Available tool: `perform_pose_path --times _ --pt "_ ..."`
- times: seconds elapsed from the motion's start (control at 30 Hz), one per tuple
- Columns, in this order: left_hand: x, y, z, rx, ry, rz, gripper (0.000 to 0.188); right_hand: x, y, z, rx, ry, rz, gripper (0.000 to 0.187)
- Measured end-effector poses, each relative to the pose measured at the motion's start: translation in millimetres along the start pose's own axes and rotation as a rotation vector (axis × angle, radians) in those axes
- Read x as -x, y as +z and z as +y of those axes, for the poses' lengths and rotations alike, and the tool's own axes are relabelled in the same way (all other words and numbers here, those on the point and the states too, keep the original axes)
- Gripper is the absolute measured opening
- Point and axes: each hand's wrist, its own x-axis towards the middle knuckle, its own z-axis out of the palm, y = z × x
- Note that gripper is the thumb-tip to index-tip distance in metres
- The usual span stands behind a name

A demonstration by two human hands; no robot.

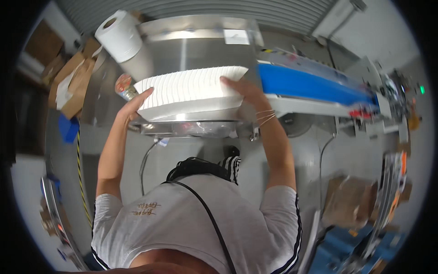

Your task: Move stacks of paper napkins from the machine conveyor to a processing table.

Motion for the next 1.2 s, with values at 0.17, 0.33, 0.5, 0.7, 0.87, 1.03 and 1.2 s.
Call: perform_pose_path --times 0.17,0.33,0.5,0.7,0.87,1.03,1.2 --pt "18 31 12 -0.437 -0.060 0.378 0.075 -115 -43 -13 0.218 0.032 -0.237 0.070" --pt "55 108 11 -0.329 -0.153 0.482 0.087 -185 -34 -61 0.746 -0.332 -0.260 0.085" --pt "47 213 -39 0.572 0.033 0.508 0.058 -236 16 -102 1.021 -0.439 -0.322 0.117" --pt "28 317 -29 1.363 0.173 0.352 0.033 -226 104 -113 1.124 -0.761 -0.508 0.107" --pt "5 362 -35 1.550 0.066 0.105 0.037 -188 160 -124 1.112 -0.948 -0.906 0.092" --pt "-10 379 -33 1.512 0.007 0.031 0.040 -159 183 -116 1.198 -1.164 -0.855 0.076" --pt "-13 382 -39 1.489 0.035 -0.011 0.034 -148 117 -104 0.818 -1.336 -0.628 0.061"
